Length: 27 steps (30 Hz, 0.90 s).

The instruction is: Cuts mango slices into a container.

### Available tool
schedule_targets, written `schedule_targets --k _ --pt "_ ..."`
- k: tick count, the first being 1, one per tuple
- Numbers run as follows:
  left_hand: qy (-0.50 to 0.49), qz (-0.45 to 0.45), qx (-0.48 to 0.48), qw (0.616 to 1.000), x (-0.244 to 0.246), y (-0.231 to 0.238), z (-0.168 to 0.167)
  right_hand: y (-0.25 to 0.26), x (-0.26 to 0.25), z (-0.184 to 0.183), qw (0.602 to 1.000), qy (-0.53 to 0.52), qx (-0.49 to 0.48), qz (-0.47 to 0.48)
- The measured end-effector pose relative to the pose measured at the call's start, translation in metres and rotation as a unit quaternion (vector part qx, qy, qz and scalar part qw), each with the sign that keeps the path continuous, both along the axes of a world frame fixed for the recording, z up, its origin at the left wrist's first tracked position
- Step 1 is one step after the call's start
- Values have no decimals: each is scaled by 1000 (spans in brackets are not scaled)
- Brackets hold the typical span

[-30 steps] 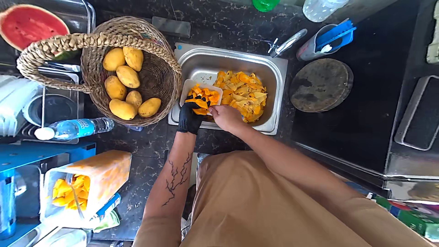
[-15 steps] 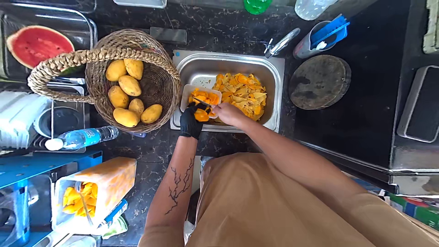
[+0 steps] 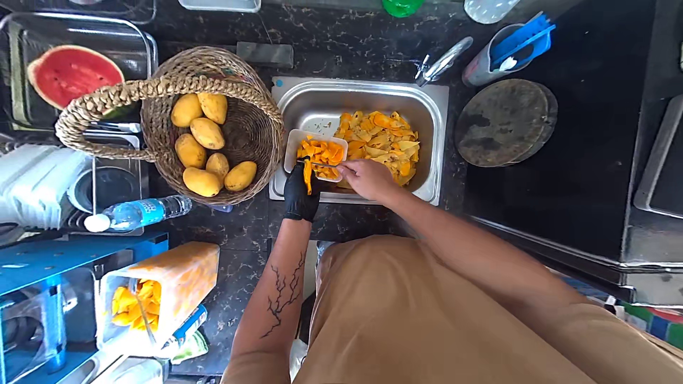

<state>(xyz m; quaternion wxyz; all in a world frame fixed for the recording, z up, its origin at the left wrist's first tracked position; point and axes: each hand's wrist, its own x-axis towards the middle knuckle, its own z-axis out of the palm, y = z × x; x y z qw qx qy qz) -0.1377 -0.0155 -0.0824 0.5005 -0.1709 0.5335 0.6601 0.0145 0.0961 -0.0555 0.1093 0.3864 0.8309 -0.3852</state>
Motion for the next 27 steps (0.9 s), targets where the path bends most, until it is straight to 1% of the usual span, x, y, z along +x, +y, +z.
schedule_targets --k 1,3,5,8,10,12,13,16,17,18,22,24,26,27 --pt "-3 -3 -4 1000 -2 -2 1 5 0 3 998 -34 -41 -19" --pt "-17 -7 -6 1000 -6 -6 2 12 0 9 991 -70 -100 -50" --pt "-46 -39 35 998 -12 -13 3 15 1 16 986 -82 -132 -67" --pt "-77 -123 122 982 -22 -27 7 13 6 28 987 -55 -141 -54" --pt "-71 -167 164 970 -24 -33 6 9 10 34 990 -15 -137 -9" --pt "-55 -201 163 964 -23 -32 11 3 9 34 993 14 -104 46" --pt "-49 -203 146 967 -20 -30 16 -2 8 31 996 23 -67 62" --pt "-36 -171 84 981 -10 -21 25 -15 4 17 995 51 75 47" --pt "-31 -159 67 985 -7 -19 28 -17 2 14 993 48 99 36" --pt "-29 -158 64 985 -5 -18 28 -17 1 13 994 35 97 27" --pt "-25 -135 57 989 1 -14 26 -4 -6 18 998 -59 -32 3" --pt "-48 -112 34 992 0 -14 24 3 -11 17 989 -87 -113 -38" --pt "-63 -100 20 993 -2 -12 22 7 -11 12 977 -77 -180 -86" --pt "-46 -101 0 994 -2 -10 20 7 -9 10 974 -54 -197 -99"
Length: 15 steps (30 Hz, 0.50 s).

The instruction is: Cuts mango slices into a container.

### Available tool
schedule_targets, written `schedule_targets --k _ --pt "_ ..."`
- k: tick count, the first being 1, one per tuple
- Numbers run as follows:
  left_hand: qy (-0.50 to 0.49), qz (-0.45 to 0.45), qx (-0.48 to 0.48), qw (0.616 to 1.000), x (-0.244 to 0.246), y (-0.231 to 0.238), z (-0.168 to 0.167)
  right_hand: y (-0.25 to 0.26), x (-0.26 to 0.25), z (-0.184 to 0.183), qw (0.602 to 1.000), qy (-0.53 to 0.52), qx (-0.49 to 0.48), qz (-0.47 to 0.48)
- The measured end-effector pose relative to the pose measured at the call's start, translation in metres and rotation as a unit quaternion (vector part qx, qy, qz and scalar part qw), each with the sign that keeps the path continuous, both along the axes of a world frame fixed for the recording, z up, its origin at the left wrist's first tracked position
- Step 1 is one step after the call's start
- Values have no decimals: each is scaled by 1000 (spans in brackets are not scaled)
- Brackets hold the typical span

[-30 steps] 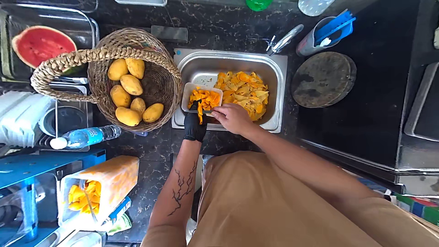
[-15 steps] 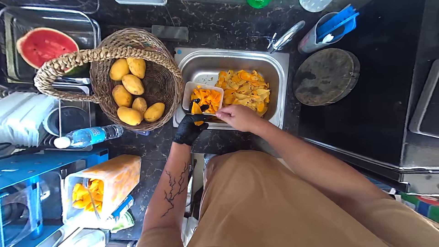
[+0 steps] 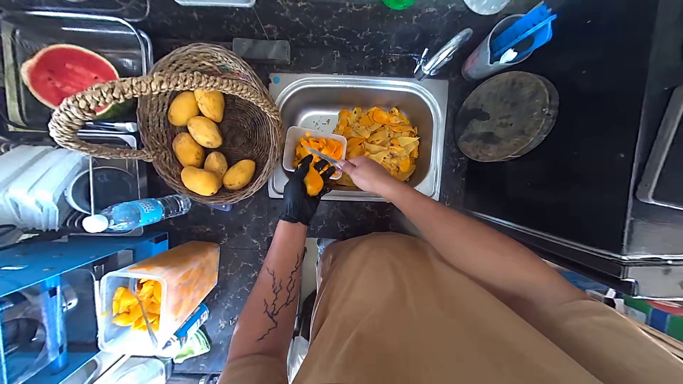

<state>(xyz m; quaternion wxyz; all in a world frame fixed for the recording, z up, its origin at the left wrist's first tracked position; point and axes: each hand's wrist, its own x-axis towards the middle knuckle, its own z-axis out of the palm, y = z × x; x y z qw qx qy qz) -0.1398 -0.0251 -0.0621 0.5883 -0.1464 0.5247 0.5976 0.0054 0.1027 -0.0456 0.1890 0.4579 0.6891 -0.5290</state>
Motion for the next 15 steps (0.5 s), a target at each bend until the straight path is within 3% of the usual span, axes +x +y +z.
schedule_targets --k 2,5,7,10,13,15 --pt "43 24 -51 998 2 2 -7 -9 7 1 997 69 -1 -17" --pt "55 60 -22 996 7 2 -15 -28 11 14 988 144 47 33" --pt "61 75 -6 995 13 10 -5 -38 12 13 973 172 136 75" --pt "90 61 -85 990 18 31 29 -43 10 5 940 185 266 109" --pt "36 94 52 994 10 8 -9 -43 9 2 916 167 345 123" --pt "30 105 72 991 6 5 -16 -42 10 -1 914 159 355 116"
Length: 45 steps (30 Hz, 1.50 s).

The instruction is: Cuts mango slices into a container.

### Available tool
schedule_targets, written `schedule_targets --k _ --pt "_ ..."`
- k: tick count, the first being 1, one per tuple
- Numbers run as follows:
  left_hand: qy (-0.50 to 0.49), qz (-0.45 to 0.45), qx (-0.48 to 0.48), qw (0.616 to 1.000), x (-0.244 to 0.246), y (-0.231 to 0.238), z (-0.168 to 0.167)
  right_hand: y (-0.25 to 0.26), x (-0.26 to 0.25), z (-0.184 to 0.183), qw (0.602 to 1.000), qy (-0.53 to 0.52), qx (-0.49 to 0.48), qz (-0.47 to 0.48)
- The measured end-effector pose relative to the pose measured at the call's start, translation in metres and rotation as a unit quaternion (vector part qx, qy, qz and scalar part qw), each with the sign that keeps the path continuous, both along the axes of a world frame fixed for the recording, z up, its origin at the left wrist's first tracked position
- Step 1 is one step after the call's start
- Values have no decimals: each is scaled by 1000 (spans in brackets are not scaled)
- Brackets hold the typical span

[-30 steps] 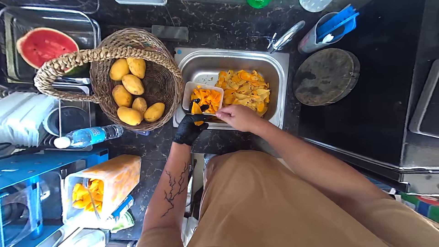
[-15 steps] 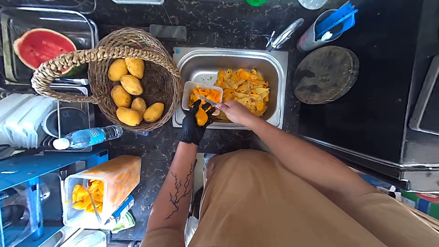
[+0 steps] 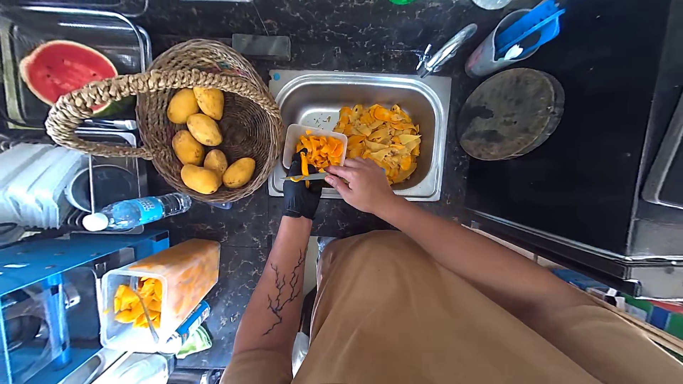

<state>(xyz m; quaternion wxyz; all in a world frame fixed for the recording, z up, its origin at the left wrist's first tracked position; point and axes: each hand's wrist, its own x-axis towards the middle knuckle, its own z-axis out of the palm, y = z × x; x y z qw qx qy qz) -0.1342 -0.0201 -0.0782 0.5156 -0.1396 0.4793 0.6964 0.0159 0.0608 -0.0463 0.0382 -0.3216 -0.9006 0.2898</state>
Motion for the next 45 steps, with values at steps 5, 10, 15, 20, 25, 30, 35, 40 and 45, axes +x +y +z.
schedule_targets --k 5,10,15,20,25,30,35,40,45 --pt "4 5 -39 999 -5 -3 6 7 5 -6 998 -43 -37 -17" --pt "9 -22 -43 999 -4 -6 0 17 2 3 991 -83 -98 -23" --pt "-5 -31 -58 998 -1 -3 -2 13 -3 3 993 -67 -95 35" --pt "-12 -29 -32 999 -4 -6 4 9 -5 -7 1000 -21 -15 15" --pt "-23 -37 -21 999 -12 -12 6 31 3 3 981 -134 -135 -46" --pt "-111 -110 45 987 -22 -27 6 42 7 25 948 -187 -242 -88" --pt "-71 -172 99 978 -17 -40 7 30 8 28 959 -116 -255 32" --pt "-31 -143 47 988 -6 -30 22 15 2 9 982 -71 -168 39" --pt "-28 -70 14 997 0 -23 16 6 -3 -6 989 -72 -126 14"
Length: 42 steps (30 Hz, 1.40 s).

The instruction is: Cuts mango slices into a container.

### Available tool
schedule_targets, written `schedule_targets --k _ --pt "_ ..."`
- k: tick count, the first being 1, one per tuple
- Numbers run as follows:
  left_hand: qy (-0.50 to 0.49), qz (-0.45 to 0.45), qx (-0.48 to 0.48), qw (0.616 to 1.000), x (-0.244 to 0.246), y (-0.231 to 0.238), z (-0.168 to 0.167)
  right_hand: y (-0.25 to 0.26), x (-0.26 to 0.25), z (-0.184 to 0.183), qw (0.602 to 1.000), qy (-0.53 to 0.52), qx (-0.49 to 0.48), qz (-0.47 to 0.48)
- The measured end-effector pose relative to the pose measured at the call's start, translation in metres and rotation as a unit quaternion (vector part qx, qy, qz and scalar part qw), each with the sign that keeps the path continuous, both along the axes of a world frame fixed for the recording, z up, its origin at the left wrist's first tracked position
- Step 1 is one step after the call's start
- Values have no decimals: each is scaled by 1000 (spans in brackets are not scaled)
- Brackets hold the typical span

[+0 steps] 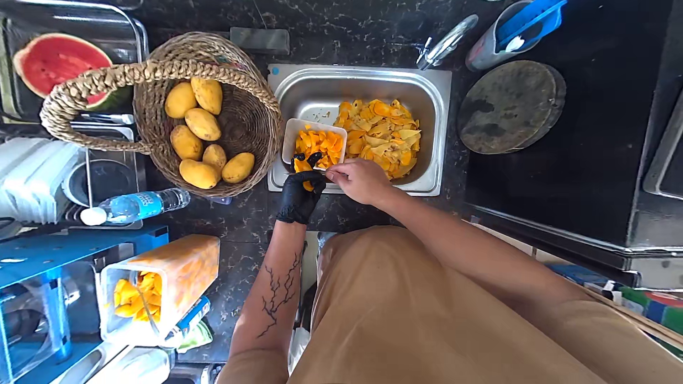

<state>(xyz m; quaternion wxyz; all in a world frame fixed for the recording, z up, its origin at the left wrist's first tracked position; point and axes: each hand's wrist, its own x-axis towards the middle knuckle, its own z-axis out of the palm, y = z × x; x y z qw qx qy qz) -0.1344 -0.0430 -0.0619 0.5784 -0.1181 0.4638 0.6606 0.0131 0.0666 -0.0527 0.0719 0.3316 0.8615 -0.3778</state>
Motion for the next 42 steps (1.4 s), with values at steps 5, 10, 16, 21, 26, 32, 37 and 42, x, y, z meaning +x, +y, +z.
schedule_targets --k 5,10,16,21,26,32,37,42 --pt "-20 27 27 999 -1 -4 -5 -3 -5 -3 1000 -5 24 2" --pt "18 -25 -3 1000 -10 -9 -3 -9 -4 -5 993 22 112 12" --pt "-27 -7 37 999 -12 -18 -12 -2 -12 11 998 -52 -34 26" --pt "-19 6 72 997 -10 -20 -9 -11 -7 1 993 22 111 38" --pt "13 19 42 999 -1 -18 -3 2 -8 21 994 -60 -89 18" --pt "5 -43 102 994 -1 -22 -2 19 2 26 990 -56 -129 -3" --pt "18 -33 104 994 8 -18 7 13 12 17 997 41 -24 59" --pt "20 37 77 996 20 -12 9 4 9 12 998 32 19 42"
